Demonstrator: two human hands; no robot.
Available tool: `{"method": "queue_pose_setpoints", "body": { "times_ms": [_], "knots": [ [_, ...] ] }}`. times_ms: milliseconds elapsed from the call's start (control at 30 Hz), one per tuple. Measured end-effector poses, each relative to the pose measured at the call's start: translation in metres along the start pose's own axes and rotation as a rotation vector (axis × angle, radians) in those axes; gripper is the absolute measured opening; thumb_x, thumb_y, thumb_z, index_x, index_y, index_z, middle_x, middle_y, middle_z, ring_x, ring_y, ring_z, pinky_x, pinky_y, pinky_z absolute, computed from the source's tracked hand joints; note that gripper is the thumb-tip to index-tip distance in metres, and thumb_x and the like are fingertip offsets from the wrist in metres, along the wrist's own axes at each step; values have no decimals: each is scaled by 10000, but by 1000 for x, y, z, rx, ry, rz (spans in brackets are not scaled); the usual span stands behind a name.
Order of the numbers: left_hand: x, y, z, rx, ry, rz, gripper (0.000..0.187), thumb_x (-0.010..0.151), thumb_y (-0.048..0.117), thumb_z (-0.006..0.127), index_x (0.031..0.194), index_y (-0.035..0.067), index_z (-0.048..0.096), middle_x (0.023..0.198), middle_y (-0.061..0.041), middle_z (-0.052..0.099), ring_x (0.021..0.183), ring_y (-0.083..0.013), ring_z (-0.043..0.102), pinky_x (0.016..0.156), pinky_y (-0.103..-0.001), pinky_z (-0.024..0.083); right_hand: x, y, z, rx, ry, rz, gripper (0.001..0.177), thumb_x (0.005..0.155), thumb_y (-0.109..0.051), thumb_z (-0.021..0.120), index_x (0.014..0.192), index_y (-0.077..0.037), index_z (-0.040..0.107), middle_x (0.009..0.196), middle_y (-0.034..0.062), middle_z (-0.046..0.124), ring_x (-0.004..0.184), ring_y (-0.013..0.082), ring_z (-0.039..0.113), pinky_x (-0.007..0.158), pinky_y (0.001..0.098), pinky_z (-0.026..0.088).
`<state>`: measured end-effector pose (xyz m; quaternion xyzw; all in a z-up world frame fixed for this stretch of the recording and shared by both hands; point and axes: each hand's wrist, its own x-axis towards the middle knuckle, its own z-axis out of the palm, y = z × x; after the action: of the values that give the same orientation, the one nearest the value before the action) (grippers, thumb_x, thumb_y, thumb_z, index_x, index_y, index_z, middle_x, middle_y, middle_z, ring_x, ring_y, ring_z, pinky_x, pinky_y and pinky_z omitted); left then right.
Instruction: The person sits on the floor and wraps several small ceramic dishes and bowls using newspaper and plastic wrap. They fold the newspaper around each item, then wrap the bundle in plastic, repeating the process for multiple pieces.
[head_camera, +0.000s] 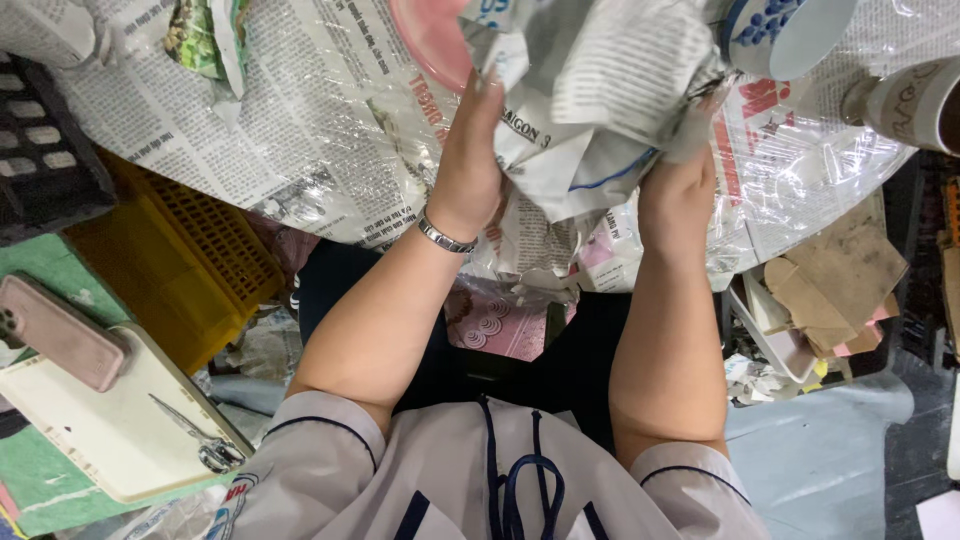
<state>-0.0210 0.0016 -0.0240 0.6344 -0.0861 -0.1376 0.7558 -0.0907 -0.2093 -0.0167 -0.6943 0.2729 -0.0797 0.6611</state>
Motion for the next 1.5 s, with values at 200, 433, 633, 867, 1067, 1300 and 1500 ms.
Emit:
{"method": "queue_pose_setpoints", "body": {
  "times_ms": [200, 433, 633, 867, 1067, 1300, 1500],
  "knots": [
    [-4, 5, -3, -653, -16, -148, 578, 1163, 362, 434, 1611, 3, 368, 1521, -120, 502, 1408, -204, 484, 1219, -367, 382, 4, -27, 17, -172, 89, 152, 492, 1080, -355, 412, 1346, 12, 604, 1346, 107, 661, 1225, 167, 613, 1038, 275, 462],
    [2, 23, -7, -268, 11, -75, 492, 1200, 357, 453, 1529, -8, 445, 1436, -139, 590, 1296, -186, 555, 1143, -327, 445, -21, -77, 34, -631, 190, -707, 535, 947, -68, 658, 1452, -126, 492, 1454, 131, 436, 1267, 244, 476, 998, 322, 456],
    [0, 33, -7, -258, -27, -66, 517, 1171, 340, 494, 1548, -9, 443, 1435, -110, 589, 1324, -162, 550, 1166, -312, 431, -15, -67, 45, -626, 123, -718, 535, 1042, -93, 772, 1430, -79, 403, 1404, 98, 402, 1295, 230, 481, 1086, 348, 447],
    [3, 24, -8, -257, 67, -200, 644, 1159, 463, 413, 1478, -86, 520, 1348, -152, 568, 1235, -209, 526, 1105, -336, 435, 1, -27, 38, -141, -88, -196, 336, 1188, -101, 683, 1438, -15, 475, 1217, 126, 599, 1031, 129, 556, 923, 272, 480],
    [9, 16, -4, -590, 216, -196, 733, 1110, 503, 447, 1554, -80, 406, 1476, -91, 578, 1370, -190, 548, 1207, -344, 421, 3, -24, 34, 200, -14, -39, 521, 1075, -65, 616, 1527, -69, 357, 1336, 123, 599, 930, 177, 624, 683, 295, 509],
    [20, 41, -26, 561, -267, -389, 676, 1094, 561, 305, 993, -10, 654, 769, -164, 668, 754, -302, 702, 773, -439, 554, 15, -31, 21, 397, 98, -139, 601, 1138, -12, 582, 1636, -78, 253, 1472, 204, 519, 912, 205, 683, 521, 298, 478],
    [21, 59, -25, 812, -500, -419, 605, 1008, 559, 389, 823, 71, 696, 709, -146, 706, 739, -355, 696, 720, -493, 523, 25, -16, 40, 95, -15, -77, 627, 1107, -106, 583, 1624, -88, 229, 1426, 163, 621, 818, 148, 680, 522, 252, 453]
  ]
}}
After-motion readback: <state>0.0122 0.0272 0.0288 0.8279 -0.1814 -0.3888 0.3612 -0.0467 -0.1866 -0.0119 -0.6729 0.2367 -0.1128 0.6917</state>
